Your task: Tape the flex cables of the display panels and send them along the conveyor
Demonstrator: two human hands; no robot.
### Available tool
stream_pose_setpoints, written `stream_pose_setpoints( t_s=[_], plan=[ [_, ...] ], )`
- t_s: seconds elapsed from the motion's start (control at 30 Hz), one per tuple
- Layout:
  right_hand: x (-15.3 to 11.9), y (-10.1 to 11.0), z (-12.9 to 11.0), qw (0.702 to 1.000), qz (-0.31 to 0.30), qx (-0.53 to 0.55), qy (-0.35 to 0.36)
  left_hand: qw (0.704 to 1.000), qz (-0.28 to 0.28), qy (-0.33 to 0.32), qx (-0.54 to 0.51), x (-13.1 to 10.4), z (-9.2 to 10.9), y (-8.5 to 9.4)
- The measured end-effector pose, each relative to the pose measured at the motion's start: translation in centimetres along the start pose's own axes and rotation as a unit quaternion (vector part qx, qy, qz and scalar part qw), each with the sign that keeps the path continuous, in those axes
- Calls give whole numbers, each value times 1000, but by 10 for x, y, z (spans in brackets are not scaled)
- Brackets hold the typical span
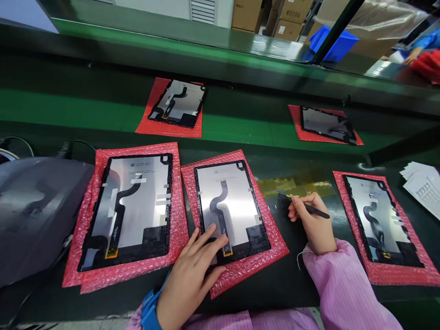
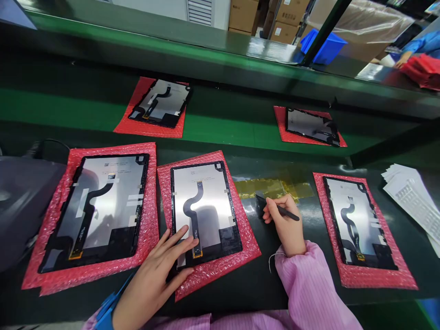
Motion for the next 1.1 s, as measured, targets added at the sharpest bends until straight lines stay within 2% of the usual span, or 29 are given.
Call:
stream_pose_setpoints(
  t_s=[0.23, 0.37, 0.43, 0.53, 0.63, 0.7, 1.1],
  plan=[
    [-3, -1, -4, 999, 13, 33, 26, 1000, -3, 7, -25, 0, -1, -1],
    [-17, -4, -15, 997, 3, 64, 39, 999, 0, 8, -43, 0, -2, 0],
    [-34, -10, -22, 994, -22, 101, 39, 999, -1, 10, -49, 0, -2, 0],
    [-69, -28, -32, 983, -97, 153, 27, 998, -8, 23, -63, -2, -3, -1],
    [-101, -46, -36, 971, -168, 172, 3, 997, -16, 35, -71, -3, -2, -1],
    [-112, -54, -36, 967, -188, 172, -11, 996, -20, 37, -74, -3, -1, -1],
    [-116, -62, -33, 970, -188, 154, -9, 996, -24, 35, -78, -3, -1, -2]
  ],
)
Point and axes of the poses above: each hand's wrist, its own x-axis towards the middle knuckle, its own y-axis out of the back of the hand, z = x × y, the point moved 3 cm from there along x, towards the middle knuckle, and after that the axes turned 7 degrees about y, right-handed, at the moved point
